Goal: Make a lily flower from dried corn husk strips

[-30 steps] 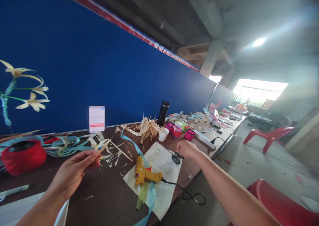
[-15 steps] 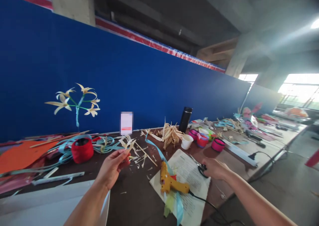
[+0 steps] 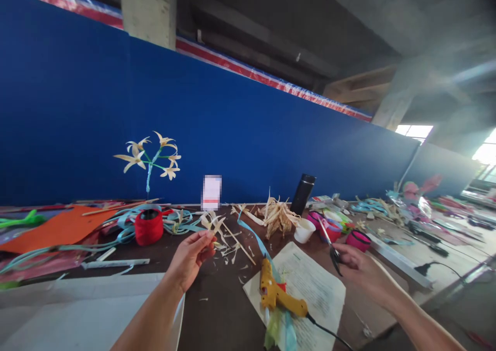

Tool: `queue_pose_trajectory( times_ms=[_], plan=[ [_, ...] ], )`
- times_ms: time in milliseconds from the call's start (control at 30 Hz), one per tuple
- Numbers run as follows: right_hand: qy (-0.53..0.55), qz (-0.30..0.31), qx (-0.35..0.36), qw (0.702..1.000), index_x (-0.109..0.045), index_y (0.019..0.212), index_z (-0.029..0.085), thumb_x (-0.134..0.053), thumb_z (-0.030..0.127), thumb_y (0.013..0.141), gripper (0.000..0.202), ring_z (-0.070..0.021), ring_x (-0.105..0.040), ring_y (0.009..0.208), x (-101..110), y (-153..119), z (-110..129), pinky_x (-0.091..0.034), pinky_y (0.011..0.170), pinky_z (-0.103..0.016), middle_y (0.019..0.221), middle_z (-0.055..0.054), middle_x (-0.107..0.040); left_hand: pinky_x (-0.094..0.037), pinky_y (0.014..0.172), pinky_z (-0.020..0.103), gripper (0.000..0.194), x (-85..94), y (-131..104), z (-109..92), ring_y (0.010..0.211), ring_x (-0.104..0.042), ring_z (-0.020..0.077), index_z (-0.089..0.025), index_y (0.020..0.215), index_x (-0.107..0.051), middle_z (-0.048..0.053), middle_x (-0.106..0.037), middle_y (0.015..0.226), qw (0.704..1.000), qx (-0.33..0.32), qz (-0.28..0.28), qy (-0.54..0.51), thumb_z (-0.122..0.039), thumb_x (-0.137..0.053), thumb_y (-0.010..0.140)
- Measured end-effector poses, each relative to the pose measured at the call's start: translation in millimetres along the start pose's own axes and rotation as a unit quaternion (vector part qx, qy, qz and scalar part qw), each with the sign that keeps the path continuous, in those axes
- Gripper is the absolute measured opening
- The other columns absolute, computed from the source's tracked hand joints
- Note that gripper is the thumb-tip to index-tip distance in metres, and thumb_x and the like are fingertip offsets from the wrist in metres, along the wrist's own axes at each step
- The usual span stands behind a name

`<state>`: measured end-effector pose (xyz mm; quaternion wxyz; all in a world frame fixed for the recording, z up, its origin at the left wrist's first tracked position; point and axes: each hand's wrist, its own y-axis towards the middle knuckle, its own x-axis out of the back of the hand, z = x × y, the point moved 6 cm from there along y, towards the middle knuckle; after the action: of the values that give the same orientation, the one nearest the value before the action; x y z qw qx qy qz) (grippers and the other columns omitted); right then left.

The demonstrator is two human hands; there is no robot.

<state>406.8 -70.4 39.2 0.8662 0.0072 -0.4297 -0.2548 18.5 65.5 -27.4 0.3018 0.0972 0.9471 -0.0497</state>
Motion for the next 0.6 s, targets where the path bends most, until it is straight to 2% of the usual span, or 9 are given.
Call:
queue_pose_trajectory(
  times_ms=[33,67,167,200,300,367,400,467,600],
  plan=[
    [0.111,0.045,0.021,0.993,-0.060,0.106,0.023,-0.059,0.031,0.062,0.046,-0.0244,-0.063,0.078,-9,-4,14,-0.048,0.066,-0.033,0.090,-0.013,-0.068,-0.049,0.051,0.015,0.025,-0.7,0,0,0.054,-0.056,0.0053,-0.013,0.073,-0.066,-0.001,-0.064,0.066,1.000,0.000,0.002,0.001,-0.029,-0.078,0.058],
    [0.184,0.061,0.017,0.981,-0.061,0.106,0.023,-0.062,0.034,0.061,0.046,-0.0262,-0.062,0.081,-18,-9,28,-0.048,0.067,-0.034,0.093,-0.014,-0.067,-0.049,0.051,0.015,0.025,-1.6,-1,0,0.054,-0.056,0.0052,-0.013,0.074,-0.066,-0.001,-0.064,0.066,1.000,0.000,0.003,0.002,-0.029,-0.078,0.059],
    [0.297,0.056,-0.041,0.952,-0.062,0.105,0.026,-0.062,0.044,0.068,0.041,-0.0270,-0.061,0.072,-55,-27,71,-0.045,0.054,-0.036,0.086,-0.012,-0.067,-0.049,0.051,0.015,0.025,-4.2,-2,1,0.054,-0.056,0.0053,-0.014,0.073,-0.065,-0.001,-0.064,0.066,1.000,0.001,0.005,-0.002,-0.029,-0.078,0.058],
    [0.362,0.039,-0.041,0.930,-0.062,0.105,0.026,-0.064,0.045,0.067,0.042,-0.0259,-0.061,0.069,-69,-32,89,-0.045,0.053,-0.035,0.082,-0.010,-0.067,-0.049,0.052,0.015,0.026,-4.7,-2,1,0.054,-0.057,0.0055,-0.014,0.072,-0.065,-0.001,-0.064,0.066,1.000,0.002,0.003,-0.004,-0.029,-0.079,0.057],
    [0.530,0.066,-0.070,0.842,-0.060,0.105,0.022,-0.073,0.038,0.062,0.048,-0.0212,-0.062,0.069,-124,-44,140,-0.045,0.055,-0.031,0.083,-0.005,-0.068,-0.049,0.052,0.015,0.027,-3.5,-2,1,0.054,-0.057,0.0058,-0.015,0.073,-0.065,-0.002,-0.064,0.066,1.000,0.002,-0.005,-0.006,-0.029,-0.080,0.055],
    [0.587,0.065,-0.104,0.800,-0.059,0.106,0.021,-0.076,0.034,0.058,0.053,-0.0184,-0.062,0.068,-155,-47,165,-0.041,0.049,-0.025,0.085,-0.005,-0.068,-0.048,0.052,0.015,0.026,-1.5,-1,1,0.054,-0.058,0.0056,-0.015,0.073,-0.065,-0.002,-0.065,0.067,1.000,-0.004,-0.009,-0.010,-0.028,-0.079,0.056],
    [0.600,0.064,-0.113,0.789,-0.059,0.105,0.021,-0.077,0.033,0.056,0.054,-0.0169,-0.061,0.068,-168,-47,175,-0.038,0.046,-0.023,0.085,-0.005,-0.068,-0.048,0.052,0.015,0.024,-1.0,0,1,0.054,-0.057,0.0054,-0.016,0.073,-0.065,-0.002,-0.065,0.067,1.000,-0.009,-0.006,-0.013,-0.028,-0.079,0.057],
    [0.603,0.044,-0.128,0.787,-0.061,0.103,0.020,-0.078,0.032,0.055,0.052,-0.0147,-0.058,0.061,-185,-47,189,-0.032,0.040,-0.021,0.081,-0.003,-0.067,-0.047,0.053,0.015,0.022,-1.4,0,0,0.054,-0.057,0.0053,-0.016,0.073,-0.064,-0.003,-0.064,0.067,1.000,-0.019,0.006,-0.019,-0.026,-0.078,0.059],
    [0.612,0.042,-0.139,0.777,-0.061,0.098,0.018,-0.078,0.028,0.051,0.052,-0.0146,-0.058,0.056,-206,-44,204,-0.034,0.041,-0.023,0.078,-0.003,-0.067,-0.047,0.054,0.017,0.022,-5.3,-1,-3,0.058,-0.057,0.0077,-0.015,0.073,-0.064,-0.002,-0.063,0.068,0.999,-0.030,0.030,-0.004,-0.026,-0.078,0.058]
  ],
)
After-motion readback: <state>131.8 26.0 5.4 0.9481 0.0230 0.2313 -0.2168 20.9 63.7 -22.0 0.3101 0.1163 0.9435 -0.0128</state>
